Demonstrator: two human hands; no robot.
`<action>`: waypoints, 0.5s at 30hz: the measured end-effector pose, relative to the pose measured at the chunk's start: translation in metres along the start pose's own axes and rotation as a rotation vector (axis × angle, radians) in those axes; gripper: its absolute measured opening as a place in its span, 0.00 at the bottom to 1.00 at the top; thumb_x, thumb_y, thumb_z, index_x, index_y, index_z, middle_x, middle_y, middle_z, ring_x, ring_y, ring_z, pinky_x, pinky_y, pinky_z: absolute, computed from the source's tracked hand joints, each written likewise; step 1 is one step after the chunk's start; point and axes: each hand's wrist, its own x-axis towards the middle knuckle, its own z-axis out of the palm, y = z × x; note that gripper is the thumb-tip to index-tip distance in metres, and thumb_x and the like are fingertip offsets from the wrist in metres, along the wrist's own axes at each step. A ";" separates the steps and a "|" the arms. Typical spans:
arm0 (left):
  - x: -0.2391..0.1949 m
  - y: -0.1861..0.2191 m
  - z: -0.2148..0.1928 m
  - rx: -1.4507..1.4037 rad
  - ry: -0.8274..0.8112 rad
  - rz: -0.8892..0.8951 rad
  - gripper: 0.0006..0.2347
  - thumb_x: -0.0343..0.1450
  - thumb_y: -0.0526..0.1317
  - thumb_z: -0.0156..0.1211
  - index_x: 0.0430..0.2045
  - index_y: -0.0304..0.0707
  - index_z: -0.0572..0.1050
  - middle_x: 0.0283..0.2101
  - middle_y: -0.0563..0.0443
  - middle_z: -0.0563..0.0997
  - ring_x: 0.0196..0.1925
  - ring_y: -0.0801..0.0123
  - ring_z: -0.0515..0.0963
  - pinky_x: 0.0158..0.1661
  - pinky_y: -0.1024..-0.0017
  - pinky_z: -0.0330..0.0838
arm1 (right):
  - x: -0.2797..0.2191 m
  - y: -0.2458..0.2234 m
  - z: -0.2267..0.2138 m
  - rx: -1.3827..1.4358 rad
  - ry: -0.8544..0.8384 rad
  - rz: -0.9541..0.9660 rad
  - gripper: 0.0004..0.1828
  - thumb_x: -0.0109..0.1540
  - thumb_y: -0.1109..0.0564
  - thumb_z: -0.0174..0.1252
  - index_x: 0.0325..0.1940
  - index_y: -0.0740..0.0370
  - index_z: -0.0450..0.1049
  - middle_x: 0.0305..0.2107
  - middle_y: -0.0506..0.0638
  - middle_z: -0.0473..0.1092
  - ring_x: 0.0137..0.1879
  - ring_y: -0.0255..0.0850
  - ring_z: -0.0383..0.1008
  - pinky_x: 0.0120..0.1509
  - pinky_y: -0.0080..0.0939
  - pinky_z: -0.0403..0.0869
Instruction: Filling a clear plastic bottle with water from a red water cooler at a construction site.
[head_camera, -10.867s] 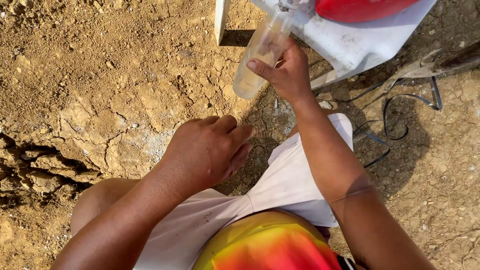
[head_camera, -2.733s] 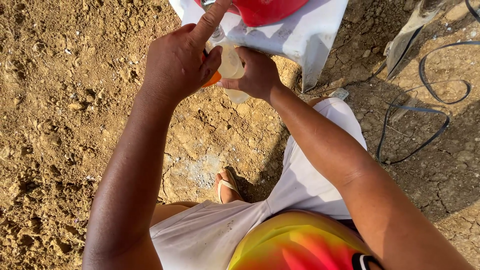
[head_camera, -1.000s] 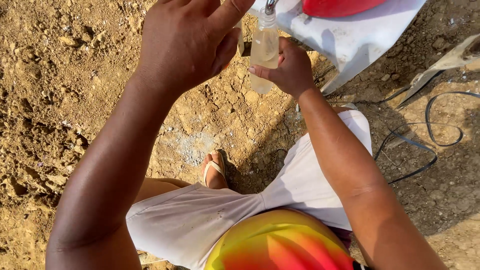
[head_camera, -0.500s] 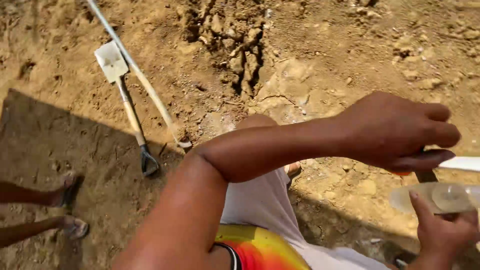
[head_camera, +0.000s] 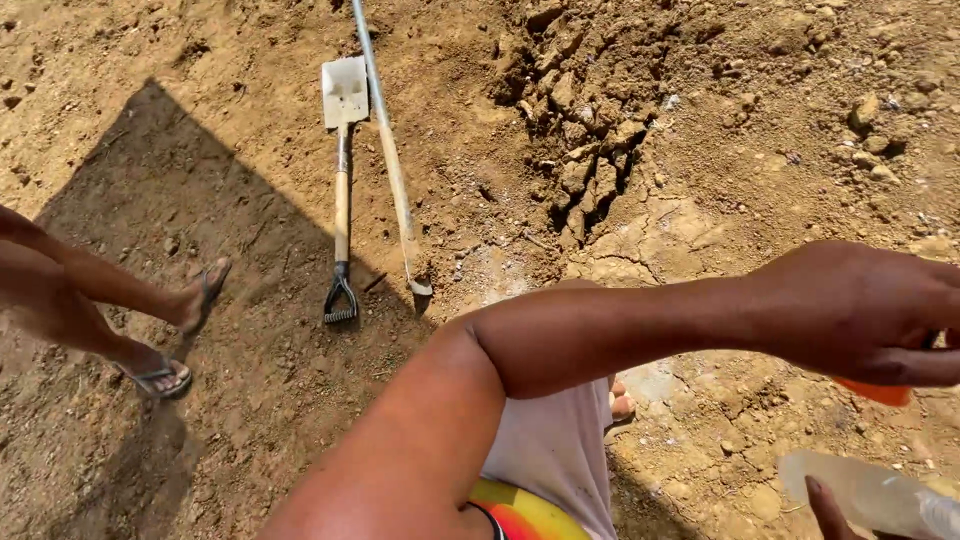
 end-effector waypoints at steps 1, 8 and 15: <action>0.002 -0.005 -0.007 0.080 -0.061 -0.082 0.16 0.76 0.61 0.47 0.38 0.58 0.77 0.34 0.63 0.83 0.30 0.79 0.83 0.26 0.73 0.76 | 0.015 -0.066 0.019 -0.038 0.017 0.013 0.37 0.50 0.56 0.82 0.58 0.69 0.73 0.44 0.60 0.77 0.49 0.49 0.80 0.57 0.45 0.78; 0.026 0.025 -0.089 0.063 0.061 -0.195 0.12 0.79 0.48 0.55 0.36 0.43 0.81 0.35 0.53 0.82 0.34 0.70 0.82 0.34 0.69 0.75 | 0.045 -0.292 -0.027 -0.005 0.242 0.013 0.42 0.46 0.46 0.82 0.56 0.65 0.71 0.44 0.55 0.74 0.48 0.44 0.78 0.55 0.43 0.79; 0.030 0.036 -0.088 -0.099 0.003 -0.232 0.10 0.79 0.42 0.59 0.34 0.36 0.82 0.32 0.49 0.82 0.32 0.71 0.82 0.31 0.73 0.75 | 0.084 -0.398 -0.074 -0.291 0.326 -0.202 0.42 0.45 0.42 0.83 0.54 0.60 0.70 0.43 0.53 0.74 0.47 0.45 0.79 0.48 0.42 0.78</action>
